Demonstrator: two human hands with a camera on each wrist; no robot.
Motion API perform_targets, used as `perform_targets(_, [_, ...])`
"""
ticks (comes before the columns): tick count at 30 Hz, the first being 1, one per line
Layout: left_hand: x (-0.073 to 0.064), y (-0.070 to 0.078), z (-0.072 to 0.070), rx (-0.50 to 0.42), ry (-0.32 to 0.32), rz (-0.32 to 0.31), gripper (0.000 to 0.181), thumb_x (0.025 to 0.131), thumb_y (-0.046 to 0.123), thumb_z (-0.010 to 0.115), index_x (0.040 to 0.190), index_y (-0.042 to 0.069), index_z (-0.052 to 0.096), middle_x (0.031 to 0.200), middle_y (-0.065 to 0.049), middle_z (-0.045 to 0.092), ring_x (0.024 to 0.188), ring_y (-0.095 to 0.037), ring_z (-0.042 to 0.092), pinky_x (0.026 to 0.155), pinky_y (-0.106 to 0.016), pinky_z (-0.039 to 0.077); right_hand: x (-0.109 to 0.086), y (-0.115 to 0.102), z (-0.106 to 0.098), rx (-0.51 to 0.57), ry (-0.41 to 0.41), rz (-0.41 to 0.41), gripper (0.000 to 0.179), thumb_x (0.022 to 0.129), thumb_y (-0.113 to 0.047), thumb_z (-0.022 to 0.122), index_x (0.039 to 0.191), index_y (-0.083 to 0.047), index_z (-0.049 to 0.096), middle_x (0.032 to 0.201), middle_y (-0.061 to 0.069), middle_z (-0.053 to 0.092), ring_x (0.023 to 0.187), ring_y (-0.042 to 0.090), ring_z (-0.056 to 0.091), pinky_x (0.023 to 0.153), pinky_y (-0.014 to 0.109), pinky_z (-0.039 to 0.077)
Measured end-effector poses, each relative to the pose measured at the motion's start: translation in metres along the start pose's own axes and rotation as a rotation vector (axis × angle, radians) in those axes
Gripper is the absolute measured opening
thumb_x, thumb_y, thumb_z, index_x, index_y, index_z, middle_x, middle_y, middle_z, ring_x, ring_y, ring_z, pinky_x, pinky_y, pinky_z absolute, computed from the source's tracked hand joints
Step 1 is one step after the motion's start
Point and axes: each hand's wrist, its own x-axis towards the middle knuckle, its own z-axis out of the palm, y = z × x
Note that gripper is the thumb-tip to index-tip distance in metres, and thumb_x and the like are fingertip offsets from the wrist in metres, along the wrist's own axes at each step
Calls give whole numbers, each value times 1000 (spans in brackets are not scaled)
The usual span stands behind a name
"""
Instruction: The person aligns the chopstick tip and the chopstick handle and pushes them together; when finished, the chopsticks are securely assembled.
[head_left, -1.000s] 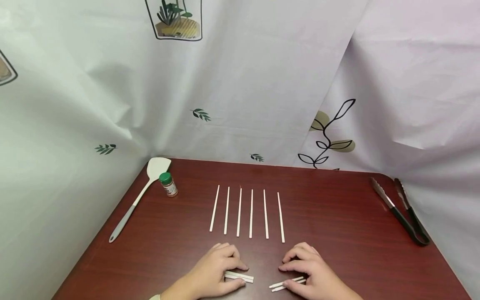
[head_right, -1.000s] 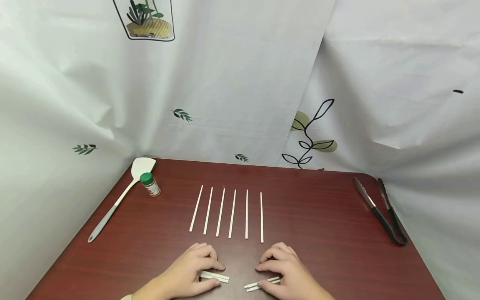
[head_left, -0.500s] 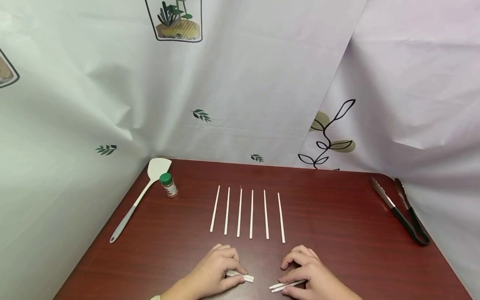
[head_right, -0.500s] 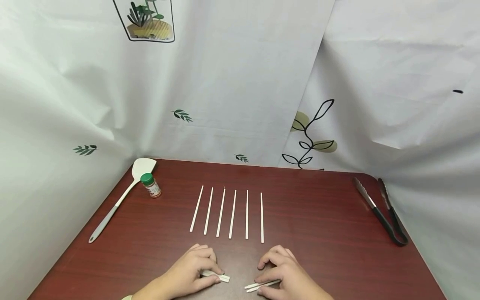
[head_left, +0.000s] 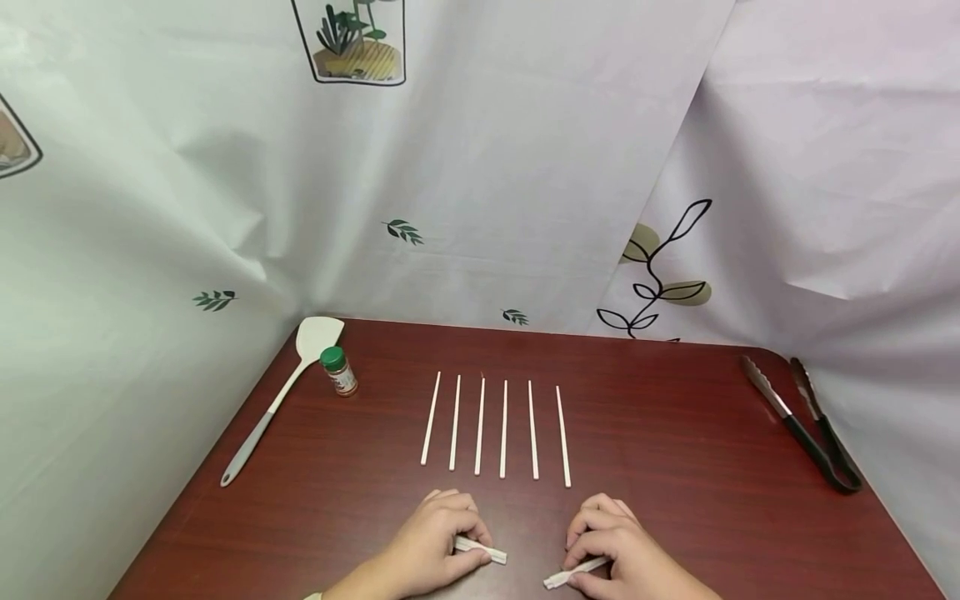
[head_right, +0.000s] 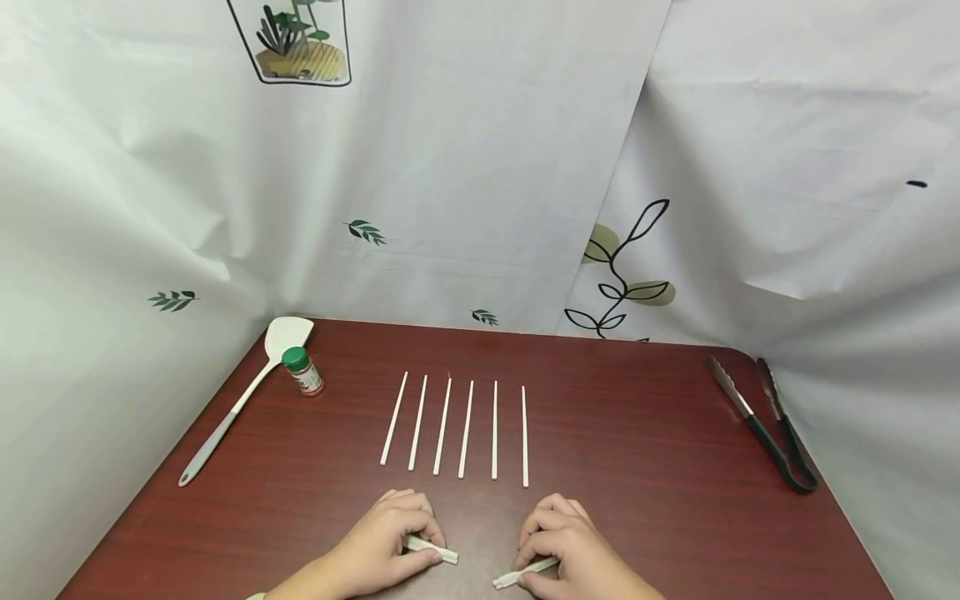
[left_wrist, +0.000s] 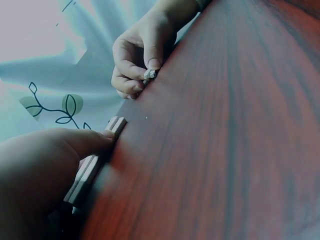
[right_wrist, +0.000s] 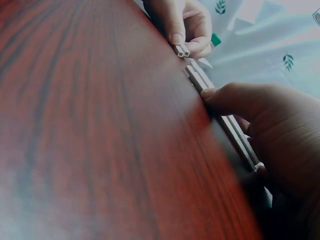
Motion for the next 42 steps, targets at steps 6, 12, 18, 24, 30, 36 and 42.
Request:
perform_targets(6, [0,0,1,10,15,-13,21,80,28,92,86,34,73,82,24,56,80,7,46,78,-17,38,0,0,1,3,25,16,37,76,-16,95,97,-34,71,100,-22,63,100,3,53,90,26,32])
perform_targets(12, [2,7,4,38,71,-44,15,90,25,84,93,30,70,90,21,56,82,6,49,77,-19,38,1,-2,2,-28,95,46,31,85,-14,88,102,-29,68,99,-20,60,93,1,54,85,19,37])
perform_targets(18, [6,17,11,95,138,-15,11,96,23,77,99,24,67,99,16,59,87,2,56,77,-20,42,13,-3,11,-49,176,-111,15,106,-15,67,116,-10,76,96,-11,64,89,5,52,79,17,39])
perform_targets(24, [8,23,19,53,150,128,5,106,23,67,102,21,68,101,12,59,89,1,57,84,-15,44,23,-6,11,-84,195,-244,29,111,-18,56,124,-2,77,88,-10,55,83,5,44,74,16,33])
perform_targets(30, [9,25,24,-37,144,195,7,108,19,63,107,16,70,102,9,59,90,0,58,87,-10,46,15,-2,14,-77,115,-237,25,109,-19,61,125,-10,78,87,-16,50,84,1,42,79,16,30])
perform_targets(36, [9,25,25,-75,142,208,7,107,15,64,109,14,71,104,7,60,91,0,60,87,-9,47,13,-4,13,-73,71,-226,26,107,-19,65,129,-14,78,88,-17,52,84,-1,43,80,16,29])
perform_targets(42, [8,26,25,-92,158,190,6,107,14,65,108,14,71,104,7,61,90,0,60,85,-8,46,15,-4,12,-116,88,-221,26,110,-21,58,126,-17,78,84,-17,51,83,-1,44,80,19,29])
